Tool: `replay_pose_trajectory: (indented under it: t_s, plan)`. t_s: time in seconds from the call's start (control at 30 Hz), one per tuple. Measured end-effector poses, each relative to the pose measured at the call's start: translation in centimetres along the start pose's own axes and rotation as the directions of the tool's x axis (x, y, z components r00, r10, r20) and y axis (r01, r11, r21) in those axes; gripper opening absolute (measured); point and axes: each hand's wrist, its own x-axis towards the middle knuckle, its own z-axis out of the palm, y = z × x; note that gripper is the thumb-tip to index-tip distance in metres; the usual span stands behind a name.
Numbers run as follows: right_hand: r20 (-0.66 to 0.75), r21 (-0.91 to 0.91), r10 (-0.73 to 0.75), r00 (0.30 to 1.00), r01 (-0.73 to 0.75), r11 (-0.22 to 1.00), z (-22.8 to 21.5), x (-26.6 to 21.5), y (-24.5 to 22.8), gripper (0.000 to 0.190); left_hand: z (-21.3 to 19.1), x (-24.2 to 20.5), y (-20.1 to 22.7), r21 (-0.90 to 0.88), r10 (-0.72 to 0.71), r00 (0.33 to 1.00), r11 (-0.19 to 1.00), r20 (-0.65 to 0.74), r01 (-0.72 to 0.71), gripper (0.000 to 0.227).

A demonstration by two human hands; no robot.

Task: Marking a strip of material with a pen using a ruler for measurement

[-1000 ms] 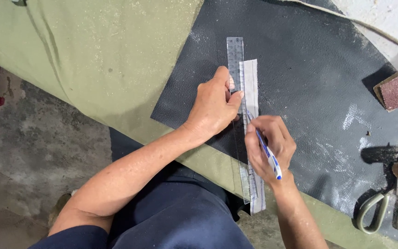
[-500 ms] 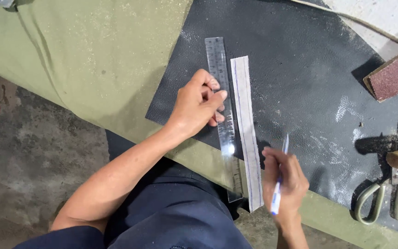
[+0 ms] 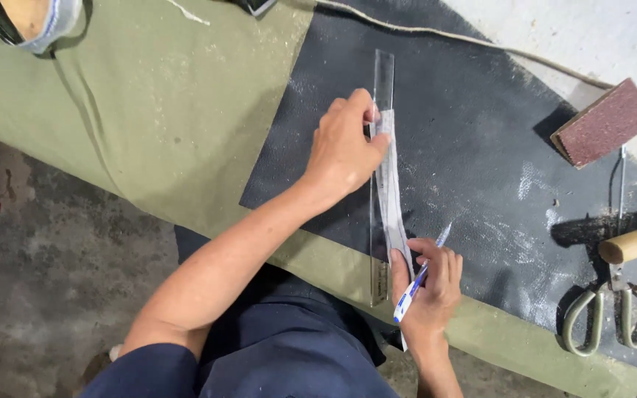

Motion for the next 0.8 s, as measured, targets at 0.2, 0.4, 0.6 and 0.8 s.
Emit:
replay_pose_trajectory:
  t_s: [0.2,0.4,0.6,0.8]
  plan:
    - [-0.013,-0.011,0.024,1.000,-0.024,1.000,0.4,-0.2,0.0,0.020,2.1,1.3,-1.1,-0.148,0.113,0.993,0.982,-0.025,-0.116,0.023]
    - [-0.126,0.129,0.126,0.984,-0.109,0.986,1.6,0.8,-0.3,0.016,2.3,1.9,-3.0,-0.331,0.176,0.981,0.923,-0.087,-0.195,0.022]
    - [-0.156,0.265,0.297,0.942,-0.250,0.931,2.4,3.7,-2.3,0.009,-1.6,-2.0,-3.5,-0.619,-0.006,1.000,0.785,-0.006,0.001,0.023]
    - [-0.100,0.312,0.423,0.901,-0.375,0.873,2.9,6.3,-3.0,0.011,-2.6,-3.0,-5.3,-0.640,-0.004,0.999,0.768,0.032,0.024,0.026]
